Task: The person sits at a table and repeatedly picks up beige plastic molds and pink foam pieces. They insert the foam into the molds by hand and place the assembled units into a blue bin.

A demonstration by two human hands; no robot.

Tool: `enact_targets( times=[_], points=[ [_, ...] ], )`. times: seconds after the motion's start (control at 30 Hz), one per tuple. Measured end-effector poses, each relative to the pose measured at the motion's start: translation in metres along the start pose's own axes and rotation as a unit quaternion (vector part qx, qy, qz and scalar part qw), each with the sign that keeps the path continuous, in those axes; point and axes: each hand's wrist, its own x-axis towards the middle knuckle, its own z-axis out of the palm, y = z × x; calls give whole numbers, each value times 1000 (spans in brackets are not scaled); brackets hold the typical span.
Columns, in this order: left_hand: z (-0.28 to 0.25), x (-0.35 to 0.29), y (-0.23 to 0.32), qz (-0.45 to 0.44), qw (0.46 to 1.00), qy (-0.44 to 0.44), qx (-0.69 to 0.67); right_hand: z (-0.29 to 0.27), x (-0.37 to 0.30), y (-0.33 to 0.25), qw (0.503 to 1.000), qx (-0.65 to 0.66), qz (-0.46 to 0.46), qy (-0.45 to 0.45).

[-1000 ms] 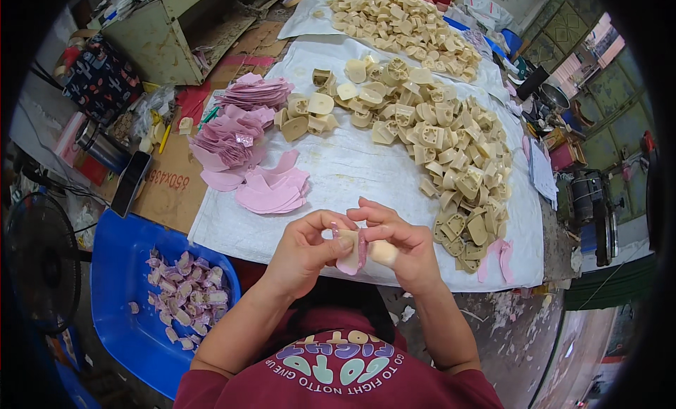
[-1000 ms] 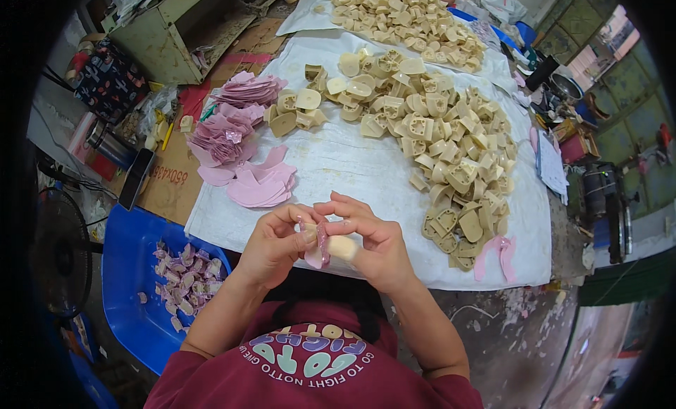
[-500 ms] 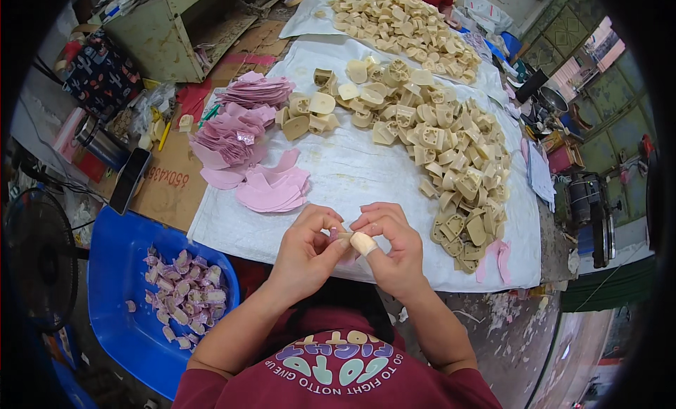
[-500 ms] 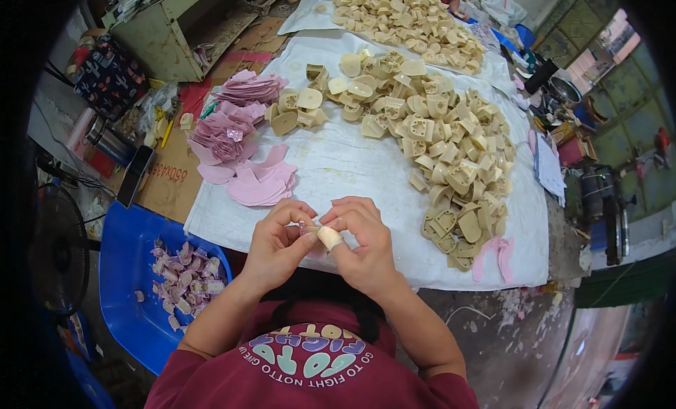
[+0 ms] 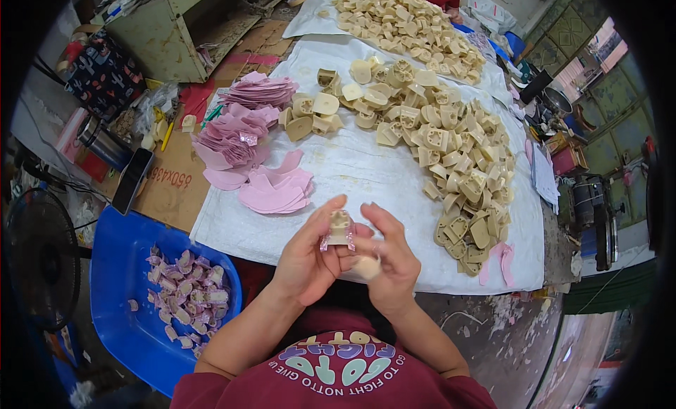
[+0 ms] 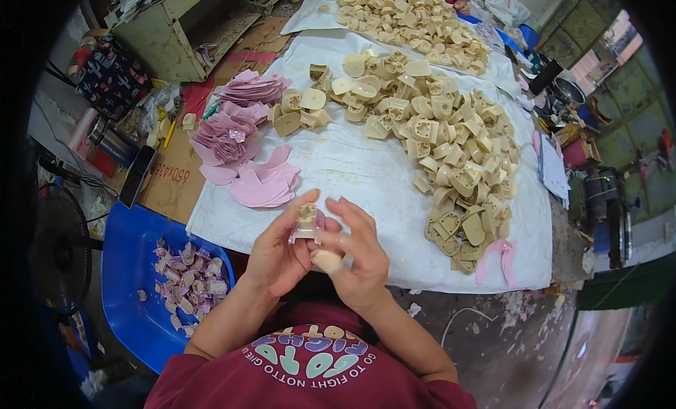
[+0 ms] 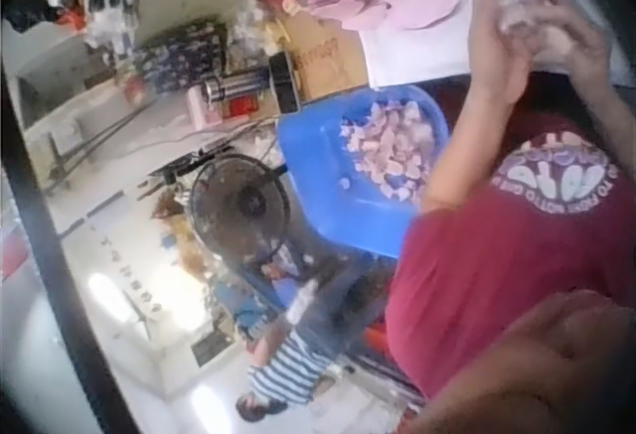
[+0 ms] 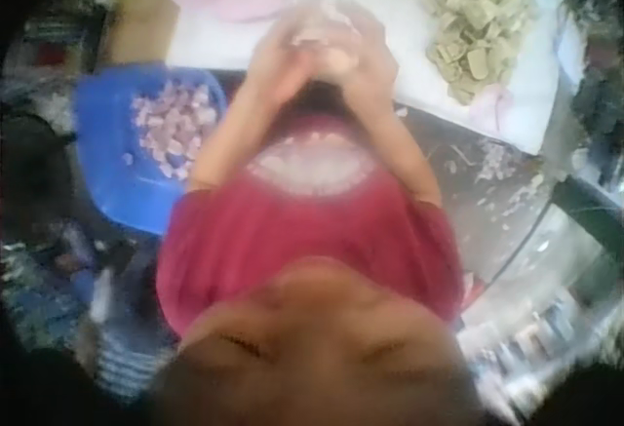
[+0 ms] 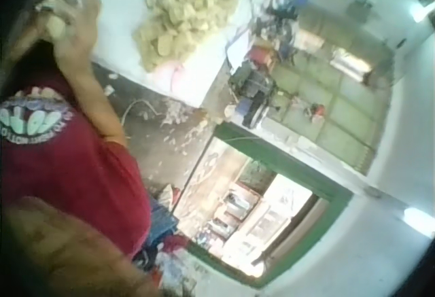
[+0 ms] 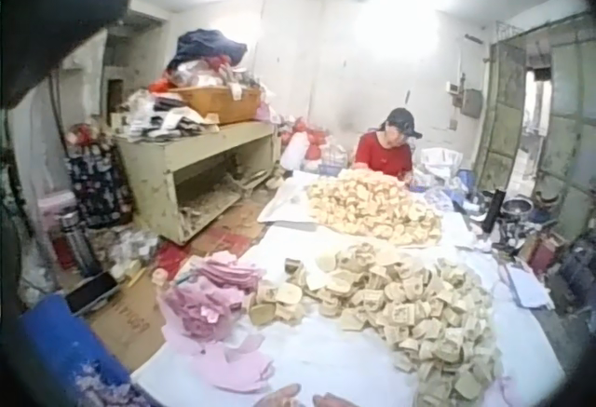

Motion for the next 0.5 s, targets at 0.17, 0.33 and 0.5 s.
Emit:
enact_targets(
  times=[0.17,0.33,0.5],
  points=[
    [25,-10,-2,59,994,0,87,7,7,-8,888,344,305,-21],
    [24,-6,-2,87,995,9,50,11,8,-5,877,370,304,-40],
    [25,0,-13,173,948,57,262,18,15,-9,897,313,312,-18]
  ],
)
